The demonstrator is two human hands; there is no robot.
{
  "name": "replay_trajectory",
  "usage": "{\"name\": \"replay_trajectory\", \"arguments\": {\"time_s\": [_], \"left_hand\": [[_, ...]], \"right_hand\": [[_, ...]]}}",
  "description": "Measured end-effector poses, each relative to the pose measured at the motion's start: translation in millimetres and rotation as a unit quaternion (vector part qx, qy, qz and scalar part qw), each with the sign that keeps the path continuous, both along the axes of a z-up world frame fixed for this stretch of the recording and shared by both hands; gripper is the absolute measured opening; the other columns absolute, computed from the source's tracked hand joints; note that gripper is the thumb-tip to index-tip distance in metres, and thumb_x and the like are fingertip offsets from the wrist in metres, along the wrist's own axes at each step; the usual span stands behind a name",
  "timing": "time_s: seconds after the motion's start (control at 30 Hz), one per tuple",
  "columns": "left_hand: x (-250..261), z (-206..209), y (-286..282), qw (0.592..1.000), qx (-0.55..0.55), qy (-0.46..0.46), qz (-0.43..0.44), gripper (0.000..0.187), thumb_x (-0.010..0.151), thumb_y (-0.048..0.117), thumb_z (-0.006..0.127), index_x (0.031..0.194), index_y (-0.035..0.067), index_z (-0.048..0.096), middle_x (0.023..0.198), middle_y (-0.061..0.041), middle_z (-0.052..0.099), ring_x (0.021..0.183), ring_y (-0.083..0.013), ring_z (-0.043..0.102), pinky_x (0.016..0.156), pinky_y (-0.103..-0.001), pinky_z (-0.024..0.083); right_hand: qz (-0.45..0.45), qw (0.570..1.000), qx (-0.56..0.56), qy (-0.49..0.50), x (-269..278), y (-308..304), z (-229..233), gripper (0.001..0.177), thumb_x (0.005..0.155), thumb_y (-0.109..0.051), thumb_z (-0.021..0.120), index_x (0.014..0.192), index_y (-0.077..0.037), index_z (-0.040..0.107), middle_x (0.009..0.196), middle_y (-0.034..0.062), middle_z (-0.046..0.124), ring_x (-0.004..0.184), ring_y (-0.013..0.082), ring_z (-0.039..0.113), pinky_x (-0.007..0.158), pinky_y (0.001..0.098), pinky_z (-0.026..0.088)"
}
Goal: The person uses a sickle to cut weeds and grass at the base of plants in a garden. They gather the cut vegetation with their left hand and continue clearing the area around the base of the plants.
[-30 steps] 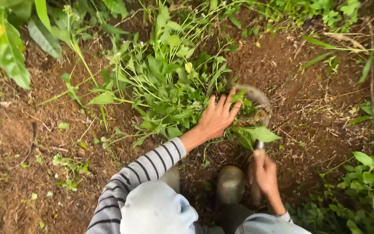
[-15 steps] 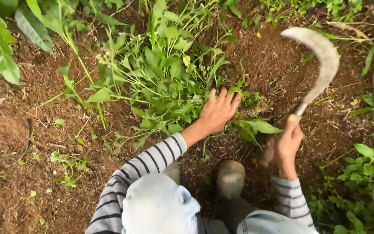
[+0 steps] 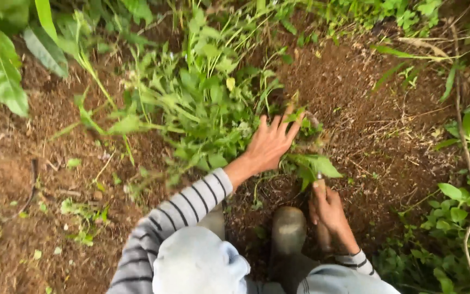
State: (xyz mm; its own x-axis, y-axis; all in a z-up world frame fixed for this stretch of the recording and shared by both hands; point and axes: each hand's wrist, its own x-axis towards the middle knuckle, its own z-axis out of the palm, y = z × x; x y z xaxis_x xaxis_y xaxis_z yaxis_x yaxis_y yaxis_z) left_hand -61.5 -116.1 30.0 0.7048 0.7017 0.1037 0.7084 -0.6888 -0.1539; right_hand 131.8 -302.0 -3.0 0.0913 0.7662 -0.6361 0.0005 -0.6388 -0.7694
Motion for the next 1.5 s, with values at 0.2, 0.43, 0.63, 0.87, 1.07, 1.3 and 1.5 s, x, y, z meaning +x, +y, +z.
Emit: {"name": "replay_trajectory", "arguments": {"time_s": [0.2,0.43,0.63,0.87,1.07,1.3,1.5], "left_hand": [[7,22,18,0.989,-0.104,0.095,-0.048,0.120,0.049,0.062,0.091,0.145,0.008,0.041,0.125,-0.013,0.058,0.108,-0.0214,0.057,0.094,-0.044,0.050],[-53,51,2,0.992,0.055,0.107,-0.042,0.071,0.058,0.058,0.087,0.112,0.020,0.061,0.089,0.004,0.065,0.080,-0.0074,0.055,0.075,-0.024,0.035],[-82,70,84,0.984,-0.088,0.152,-0.021,0.078,0.062,0.022,0.093,0.130,0.012,0.057,0.114,-0.014,0.066,0.103,-0.0261,0.062,0.087,-0.042,0.040],[-81,73,92,0.959,-0.200,0.174,-0.101,0.105,0.052,0.032,0.098,0.143,0.012,0.049,0.132,-0.018,0.063,0.123,-0.0318,0.060,0.096,-0.048,0.039],[-18,101,80,0.935,-0.208,0.191,-0.215,0.107,0.055,0.055,0.092,0.143,0.012,0.050,0.142,-0.014,0.057,0.135,-0.0293,0.046,0.112,-0.053,0.024],[43,75,62,0.910,-0.268,0.237,-0.209,0.133,0.058,0.061,0.092,0.160,0.013,0.022,0.170,-0.017,0.001,0.156,-0.0381,0.009,0.115,-0.077,0.021],[30,60,63,0.900,-0.251,0.204,-0.293,0.117,0.049,0.056,0.095,0.146,0.013,0.044,0.142,-0.012,0.057,0.144,-0.0341,0.040,0.109,-0.074,0.034]], "right_hand": [[0.035,0.999,-0.034,0.007,-12,10,86,0.055,0.102,-0.051,0.043,0.064,-0.012,0.039,0.039,0.0061,0.040,0.027,0.0189,0.041,0.030,0.0329,0.036],[0.112,0.992,-0.064,0.009,-22,22,100,0.043,0.101,-0.042,0.049,0.078,-0.007,0.046,0.039,0.0092,0.049,0.026,0.0197,0.046,0.031,0.0310,0.036],[0.186,0.979,0.079,-0.015,-46,98,74,0.041,0.105,-0.035,0.049,0.086,0.001,0.057,0.043,0.0090,0.057,0.028,0.0198,0.057,0.031,0.0316,0.049],[-0.091,0.994,0.055,-0.020,-20,59,66,0.036,0.111,-0.034,0.044,0.093,-0.004,0.053,0.052,0.0024,0.051,0.034,0.0145,0.050,0.034,0.0285,0.047],[-0.205,0.979,0.015,-0.001,-6,31,34,0.038,0.114,-0.040,0.038,0.094,-0.010,0.050,0.058,-0.0030,0.046,0.038,0.0110,0.046,0.035,0.0288,0.048],[-0.222,0.975,0.018,-0.019,-7,34,42,0.039,0.113,-0.036,0.043,0.088,-0.006,0.050,0.060,0.0019,0.045,0.038,0.0128,0.046,0.033,0.0324,0.046],[-0.194,0.981,0.031,-0.006,-8,25,46,0.041,0.112,-0.037,0.042,0.086,-0.007,0.052,0.058,0.0019,0.047,0.035,0.0128,0.047,0.031,0.0312,0.046]]}}
